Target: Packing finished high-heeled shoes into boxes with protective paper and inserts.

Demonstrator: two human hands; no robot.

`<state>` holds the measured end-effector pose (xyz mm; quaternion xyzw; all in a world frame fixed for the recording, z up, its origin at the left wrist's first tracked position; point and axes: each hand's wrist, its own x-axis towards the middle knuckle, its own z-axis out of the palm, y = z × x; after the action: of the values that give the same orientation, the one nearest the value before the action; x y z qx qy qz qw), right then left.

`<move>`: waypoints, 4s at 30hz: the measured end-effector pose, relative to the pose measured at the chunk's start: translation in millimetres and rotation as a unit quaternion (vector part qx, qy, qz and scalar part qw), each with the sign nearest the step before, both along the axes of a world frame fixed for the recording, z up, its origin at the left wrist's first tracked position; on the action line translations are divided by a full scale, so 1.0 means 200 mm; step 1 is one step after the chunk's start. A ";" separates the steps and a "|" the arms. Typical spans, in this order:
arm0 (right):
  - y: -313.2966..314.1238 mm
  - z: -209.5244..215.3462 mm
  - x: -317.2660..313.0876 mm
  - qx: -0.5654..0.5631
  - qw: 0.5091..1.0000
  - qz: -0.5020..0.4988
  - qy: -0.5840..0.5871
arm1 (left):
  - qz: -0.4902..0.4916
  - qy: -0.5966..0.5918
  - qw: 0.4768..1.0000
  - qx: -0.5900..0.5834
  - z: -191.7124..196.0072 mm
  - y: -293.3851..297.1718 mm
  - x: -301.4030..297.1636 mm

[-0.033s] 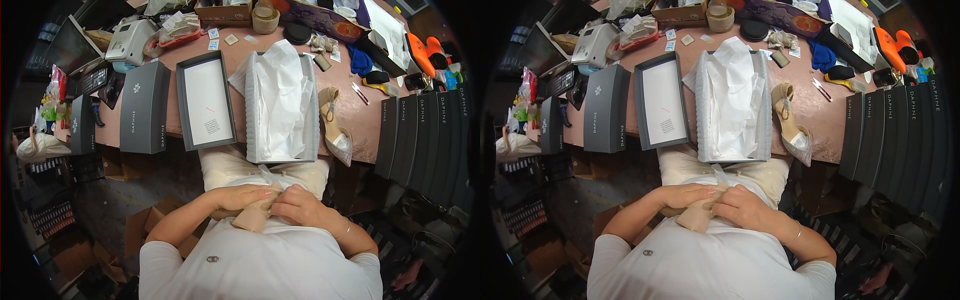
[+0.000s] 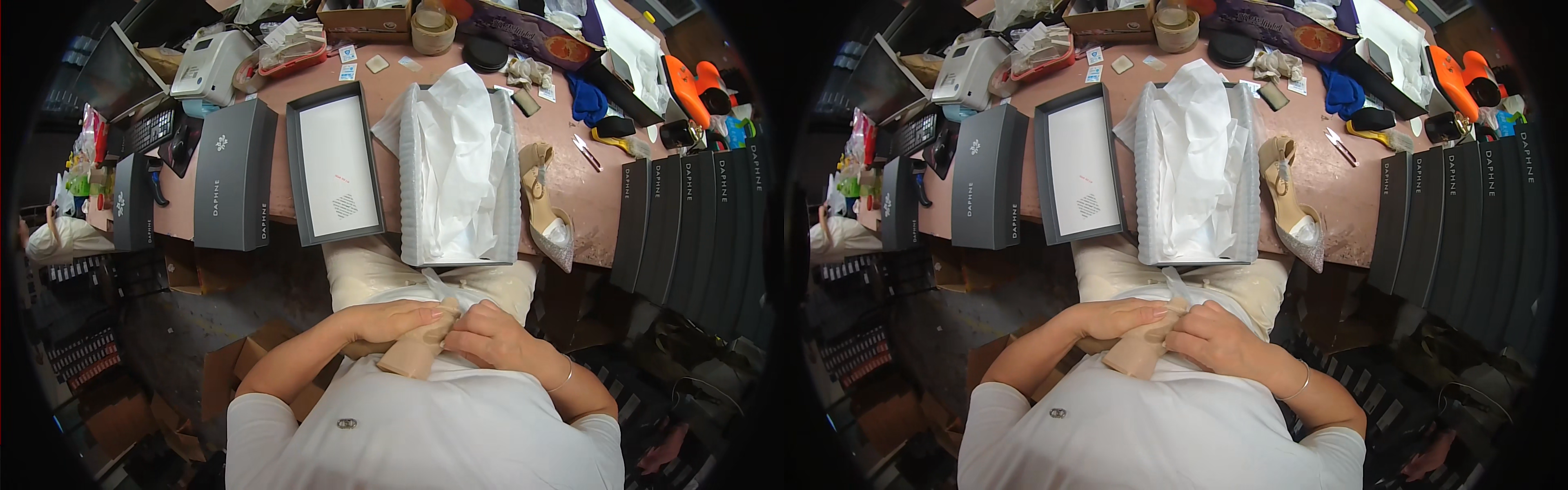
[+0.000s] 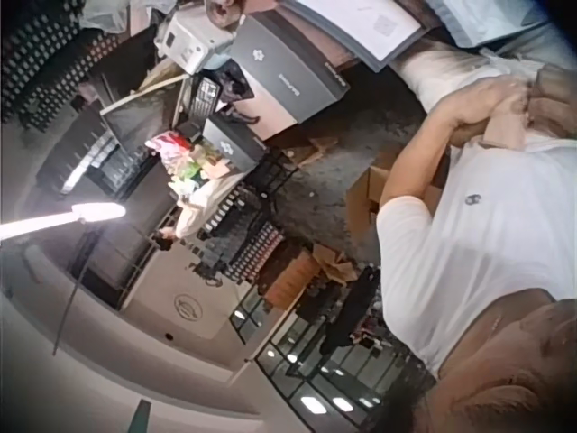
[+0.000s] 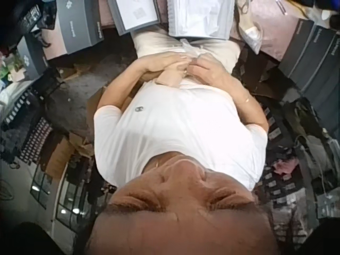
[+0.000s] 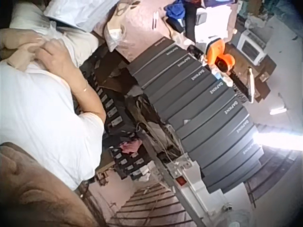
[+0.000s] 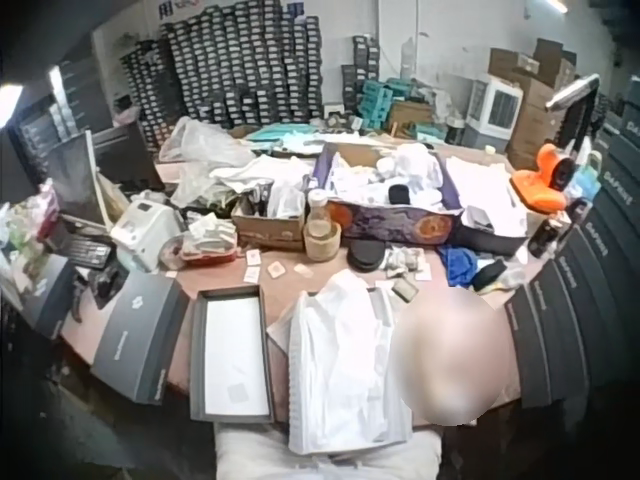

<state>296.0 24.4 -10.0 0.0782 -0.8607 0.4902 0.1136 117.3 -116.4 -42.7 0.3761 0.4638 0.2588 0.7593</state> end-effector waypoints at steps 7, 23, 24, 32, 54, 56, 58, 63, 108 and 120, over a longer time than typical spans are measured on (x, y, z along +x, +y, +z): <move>0.00 0.02 -0.08 -0.037 0.999 0.017 -0.024 | 0.035 -0.041 0.998 -0.018 -0.01 -0.02 -0.02; -0.04 0.05 -0.09 -0.059 0.993 -0.038 -0.093 | 0.046 -0.020 0.999 0.011 0.00 -0.03 0.00; -0.03 0.05 -0.09 -0.066 0.991 -0.046 -0.110 | 0.054 -0.020 0.998 0.009 0.00 -0.03 0.00; -0.06 0.05 -0.10 -0.083 0.992 -0.056 -0.076 | 0.088 -0.029 0.995 0.028 -0.01 -0.06 0.02; 0.06 0.03 -0.12 -0.091 0.982 -0.109 -0.126 | 0.091 -0.016 0.995 0.036 0.00 -0.07 0.02; 0.04 0.08 -0.11 -0.122 0.980 -0.110 -0.109 | 0.077 -0.026 0.996 0.034 -0.04 -0.08 0.01; 0.01 0.09 -0.11 -0.143 0.984 -0.074 -0.076 | 0.059 -0.036 0.997 0.031 -0.06 -0.06 -0.01; -0.01 0.05 -0.11 0.013 1.000 -0.013 0.007 | 0.040 -0.013 0.999 0.025 -0.02 -0.04 -0.03; 0.01 0.00 -0.10 -0.024 0.997 0.078 0.006 | -0.032 0.039 0.998 0.023 -0.04 0.00 -0.01; 0.09 -0.04 -0.06 -0.025 0.996 0.082 -0.020 | 0.002 -0.004 1.000 0.002 -0.02 0.00 0.00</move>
<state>283.5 43.3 -18.7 0.1360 -0.8407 0.5210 0.0574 116.7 -115.7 -47.0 0.3752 0.4607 0.2628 0.7602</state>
